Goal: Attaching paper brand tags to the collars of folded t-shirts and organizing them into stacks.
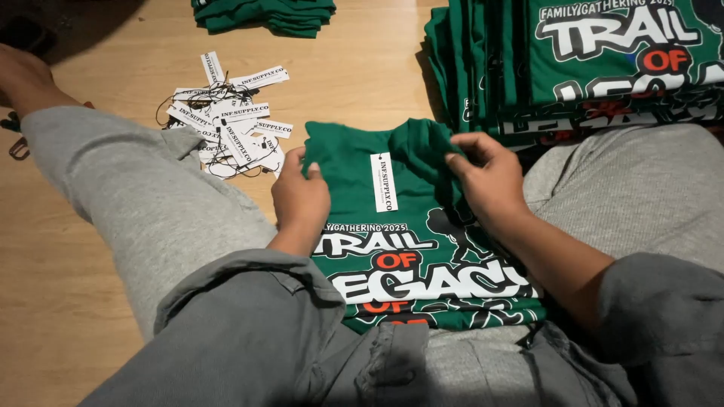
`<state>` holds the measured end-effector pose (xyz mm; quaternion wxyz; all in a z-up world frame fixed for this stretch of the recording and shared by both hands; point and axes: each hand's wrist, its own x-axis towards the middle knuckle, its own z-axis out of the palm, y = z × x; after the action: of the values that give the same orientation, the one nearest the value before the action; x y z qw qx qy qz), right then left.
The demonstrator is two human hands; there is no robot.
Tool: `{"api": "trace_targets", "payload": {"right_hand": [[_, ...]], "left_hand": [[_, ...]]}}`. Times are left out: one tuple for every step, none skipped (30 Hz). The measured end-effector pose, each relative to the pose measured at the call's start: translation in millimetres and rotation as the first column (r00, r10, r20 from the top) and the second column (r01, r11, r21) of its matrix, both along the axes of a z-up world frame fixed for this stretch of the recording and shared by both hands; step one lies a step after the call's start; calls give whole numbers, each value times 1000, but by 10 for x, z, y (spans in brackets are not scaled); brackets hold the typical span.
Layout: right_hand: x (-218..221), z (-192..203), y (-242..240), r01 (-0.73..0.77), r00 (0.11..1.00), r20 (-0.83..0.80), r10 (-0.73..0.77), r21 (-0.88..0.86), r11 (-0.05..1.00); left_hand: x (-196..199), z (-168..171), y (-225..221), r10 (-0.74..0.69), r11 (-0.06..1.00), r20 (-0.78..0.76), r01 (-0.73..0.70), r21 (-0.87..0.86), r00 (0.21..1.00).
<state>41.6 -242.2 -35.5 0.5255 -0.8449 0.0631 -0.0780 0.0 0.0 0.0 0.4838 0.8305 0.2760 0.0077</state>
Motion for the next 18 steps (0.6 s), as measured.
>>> {"api": "trace_targets", "payload": {"right_hand": [[0,54,6,0,1000,0,0,0,1000],[0,108,13,-34,999,12,34,23,999],[6,166,20,-69,997,26,68,46,997],[11,170,12,-68,997,28,67,45,997],[12,172,3,-52,998,26,50,77,996],[12,174,-5,-35,999,25,32,110,993],[19,172,-11,-33,999,25,31,110,993],[26,169,-19,0,1000,12,-2,131,991],[31,163,-28,34,999,-2,-34,152,988],[41,181,-38,36,999,-2,-36,152,988],[56,200,-46,-2,998,-57,13,187,982],[70,219,-51,-37,992,-111,63,224,974],[96,208,-22,-38,992,-111,64,224,974],[123,197,9,-63,980,-181,87,130,989],[148,184,39,-94,962,-254,101,38,995],[125,225,67,-94,962,-254,101,38,995],[101,266,94,-131,949,-297,109,-58,990],[78,306,122,-171,934,-339,112,-151,973]], "left_hand": [[19,-61,20,0,1000,0,0,0,1000],[38,-122,41,2,999,-1,-2,45,1000],[62,-181,61,5,996,-1,-5,90,1000],[85,-232,90,5,996,1,-5,90,1000],[104,-284,119,25,980,-49,-15,196,999],[124,-337,147,50,954,-95,-19,301,994],[155,-409,162,48,954,-95,-17,300,994],[186,-481,177,60,957,-108,-27,287,992],[215,-557,188,72,961,-122,-36,274,990],[245,-625,202,70,961,-123,-34,274,990],[276,-690,219,49,959,-142,-7,283,989],[306,-755,238,29,956,-162,20,292,986],[266,-692,219,30,956,-162,19,292,986],[227,-630,200,23,958,-141,18,287,990],[188,-569,182,16,959,-121,19,282,992],[186,-559,184,16,959,-122,19,282,992],[181,-551,185,9,962,-125,26,273,992],[176,-543,187,1,964,-129,33,263,992]]}}
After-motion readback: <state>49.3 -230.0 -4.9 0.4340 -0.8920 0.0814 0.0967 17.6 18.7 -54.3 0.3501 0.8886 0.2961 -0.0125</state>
